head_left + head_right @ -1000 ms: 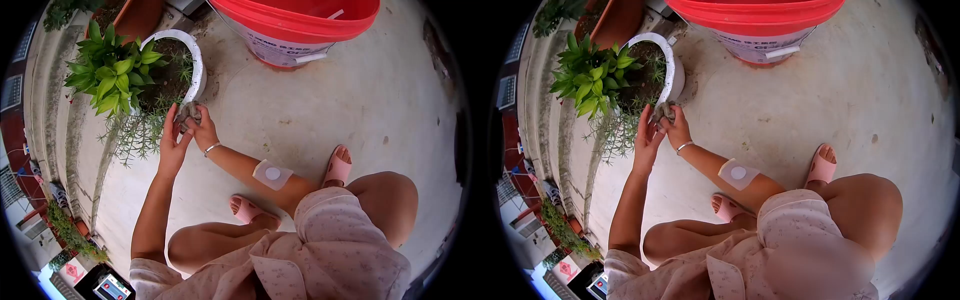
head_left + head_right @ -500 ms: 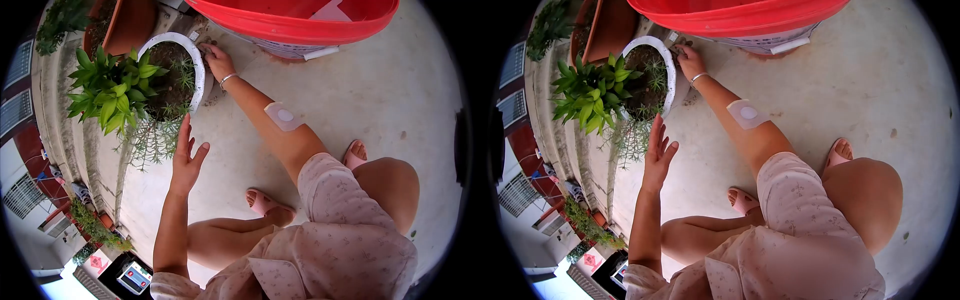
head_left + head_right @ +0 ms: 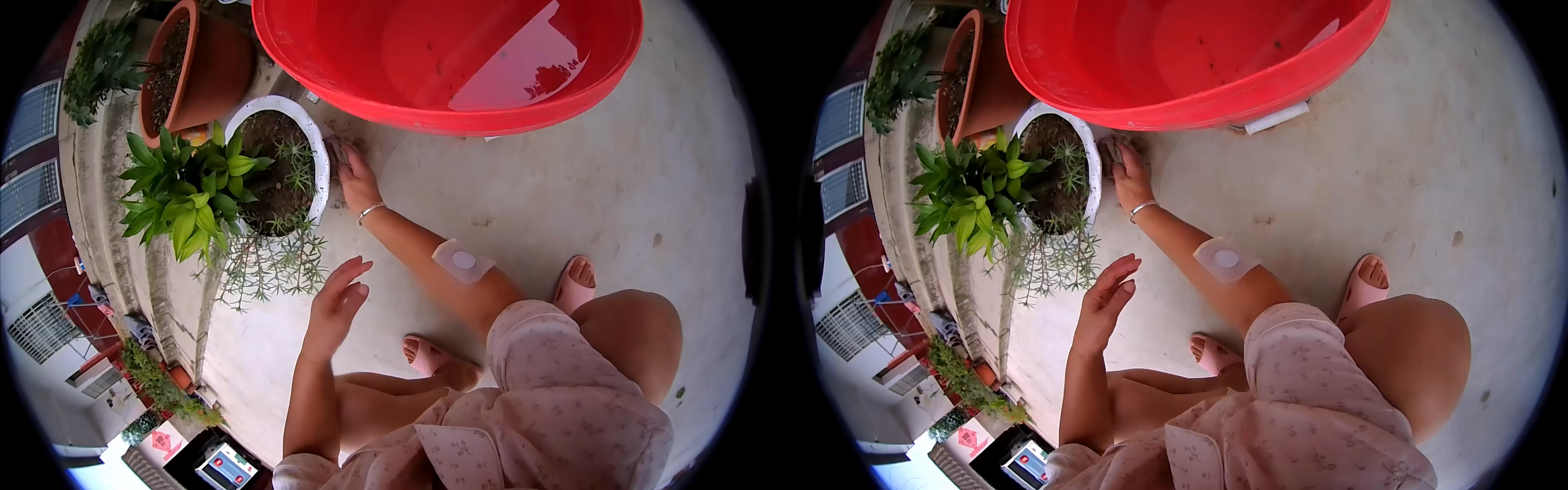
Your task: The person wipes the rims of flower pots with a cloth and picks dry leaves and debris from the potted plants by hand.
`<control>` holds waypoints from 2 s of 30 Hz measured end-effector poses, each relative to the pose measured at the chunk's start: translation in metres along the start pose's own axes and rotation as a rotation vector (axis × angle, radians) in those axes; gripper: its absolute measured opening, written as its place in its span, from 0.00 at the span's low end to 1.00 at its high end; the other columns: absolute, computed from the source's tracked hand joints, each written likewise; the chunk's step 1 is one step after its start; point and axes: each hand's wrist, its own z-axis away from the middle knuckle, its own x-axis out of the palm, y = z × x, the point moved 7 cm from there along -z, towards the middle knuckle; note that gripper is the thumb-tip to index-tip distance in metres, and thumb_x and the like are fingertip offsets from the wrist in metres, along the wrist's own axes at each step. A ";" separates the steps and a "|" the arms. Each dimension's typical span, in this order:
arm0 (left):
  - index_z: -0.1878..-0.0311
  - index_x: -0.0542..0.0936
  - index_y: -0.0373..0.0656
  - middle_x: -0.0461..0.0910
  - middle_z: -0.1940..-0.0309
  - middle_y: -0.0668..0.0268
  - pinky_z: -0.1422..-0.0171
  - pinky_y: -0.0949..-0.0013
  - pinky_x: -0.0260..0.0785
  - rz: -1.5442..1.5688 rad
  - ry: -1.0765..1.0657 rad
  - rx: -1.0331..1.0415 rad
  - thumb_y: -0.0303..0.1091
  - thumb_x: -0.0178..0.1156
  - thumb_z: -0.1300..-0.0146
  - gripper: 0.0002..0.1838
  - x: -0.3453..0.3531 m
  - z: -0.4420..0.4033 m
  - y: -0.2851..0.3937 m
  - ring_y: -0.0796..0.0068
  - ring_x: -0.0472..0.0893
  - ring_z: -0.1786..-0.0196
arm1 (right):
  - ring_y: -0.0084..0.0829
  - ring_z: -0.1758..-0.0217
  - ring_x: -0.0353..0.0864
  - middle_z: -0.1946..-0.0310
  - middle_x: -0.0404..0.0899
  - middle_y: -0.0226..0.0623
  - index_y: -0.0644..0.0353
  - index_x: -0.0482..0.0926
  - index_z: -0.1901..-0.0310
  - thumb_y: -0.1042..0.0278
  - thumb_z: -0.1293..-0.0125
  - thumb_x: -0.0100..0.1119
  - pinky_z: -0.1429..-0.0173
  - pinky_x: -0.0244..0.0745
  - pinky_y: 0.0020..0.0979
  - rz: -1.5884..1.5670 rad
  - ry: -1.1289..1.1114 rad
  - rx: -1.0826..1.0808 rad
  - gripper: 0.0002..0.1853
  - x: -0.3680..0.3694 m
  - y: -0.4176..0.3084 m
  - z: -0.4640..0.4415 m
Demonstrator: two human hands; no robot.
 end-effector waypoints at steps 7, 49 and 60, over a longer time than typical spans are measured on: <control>0.42 0.73 0.39 0.74 0.44 0.65 0.39 0.70 0.64 0.006 -0.079 -0.041 0.27 0.52 0.32 0.16 0.001 0.018 0.010 0.72 0.73 0.41 | 0.38 0.51 0.77 0.57 0.78 0.46 0.64 0.73 0.46 0.67 0.34 0.45 0.45 0.68 0.33 0.389 -0.311 -0.345 0.18 0.032 -0.020 -0.121; 0.45 0.73 0.40 0.76 0.55 0.64 0.46 0.65 0.74 1.292 0.049 0.529 0.40 0.63 0.39 0.22 -0.203 -0.135 -0.215 0.68 0.77 0.52 | 0.27 0.68 0.79 0.69 0.79 0.35 0.63 0.77 0.60 0.49 0.36 0.57 0.63 0.75 0.28 0.264 -0.368 0.536 0.21 0.003 -0.073 0.034; 0.34 0.65 0.52 0.68 0.37 0.67 0.66 0.70 0.76 0.839 0.133 0.732 0.53 0.58 0.38 0.32 -0.261 -0.167 -0.156 0.77 0.79 0.58 | 0.29 0.63 0.79 0.63 0.78 0.35 0.63 0.77 0.56 0.56 0.39 0.59 0.58 0.76 0.31 0.374 -0.237 0.395 0.18 0.006 -0.062 0.016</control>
